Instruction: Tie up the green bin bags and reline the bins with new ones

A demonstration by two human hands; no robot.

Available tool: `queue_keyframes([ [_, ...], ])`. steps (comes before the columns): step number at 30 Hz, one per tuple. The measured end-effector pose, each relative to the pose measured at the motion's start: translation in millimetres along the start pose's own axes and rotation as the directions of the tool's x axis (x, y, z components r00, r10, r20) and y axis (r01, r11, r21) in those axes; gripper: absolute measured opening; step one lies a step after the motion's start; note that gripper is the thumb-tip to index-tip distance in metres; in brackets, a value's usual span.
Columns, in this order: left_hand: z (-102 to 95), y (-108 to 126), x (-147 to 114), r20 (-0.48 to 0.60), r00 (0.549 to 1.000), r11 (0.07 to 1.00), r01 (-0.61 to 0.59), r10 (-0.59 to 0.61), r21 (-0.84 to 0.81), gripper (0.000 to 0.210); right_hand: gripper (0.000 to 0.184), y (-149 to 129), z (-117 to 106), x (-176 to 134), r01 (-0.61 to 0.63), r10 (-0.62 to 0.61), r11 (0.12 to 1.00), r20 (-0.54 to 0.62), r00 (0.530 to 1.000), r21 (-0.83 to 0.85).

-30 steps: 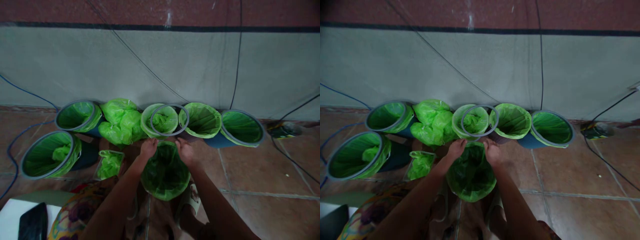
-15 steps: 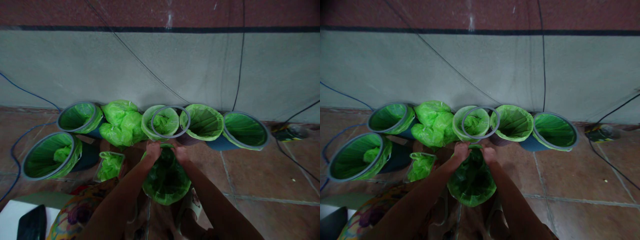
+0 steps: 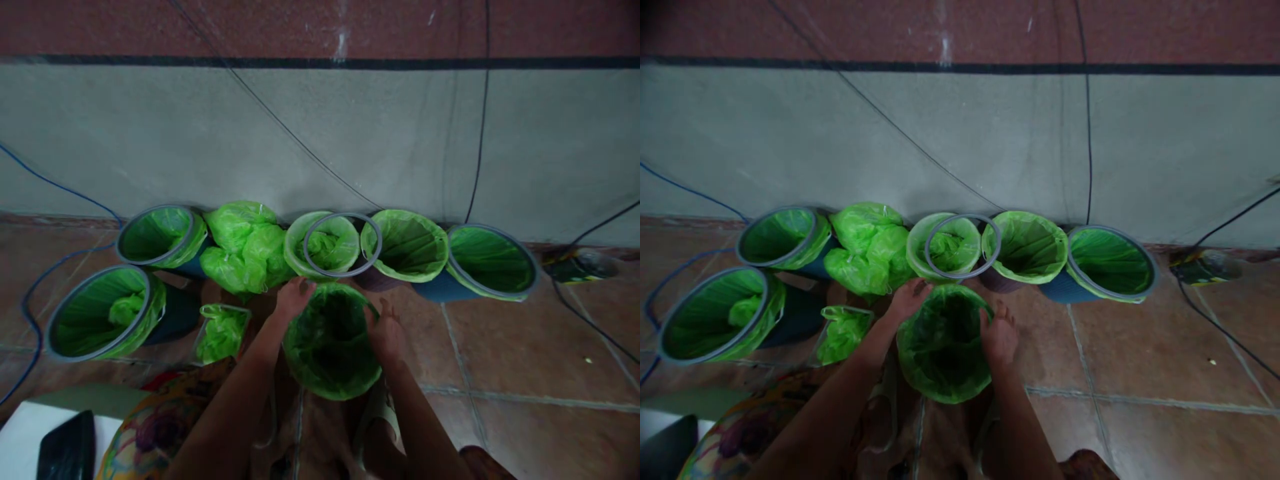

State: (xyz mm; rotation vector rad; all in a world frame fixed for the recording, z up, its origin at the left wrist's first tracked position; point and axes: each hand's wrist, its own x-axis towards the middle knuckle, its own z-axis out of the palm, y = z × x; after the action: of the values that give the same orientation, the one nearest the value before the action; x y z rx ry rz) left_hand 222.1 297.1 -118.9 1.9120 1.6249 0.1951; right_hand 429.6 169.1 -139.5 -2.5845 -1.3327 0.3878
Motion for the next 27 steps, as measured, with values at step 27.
queue_keyframes([
  [27, -38.5, 25, -9, 0.045, 0.992, 0.885, -0.129, 0.121, 0.448, 0.043, 0.055, -48, -11, 78, -0.183, 0.104, 0.717, 0.156, 0.982, 0.673],
])
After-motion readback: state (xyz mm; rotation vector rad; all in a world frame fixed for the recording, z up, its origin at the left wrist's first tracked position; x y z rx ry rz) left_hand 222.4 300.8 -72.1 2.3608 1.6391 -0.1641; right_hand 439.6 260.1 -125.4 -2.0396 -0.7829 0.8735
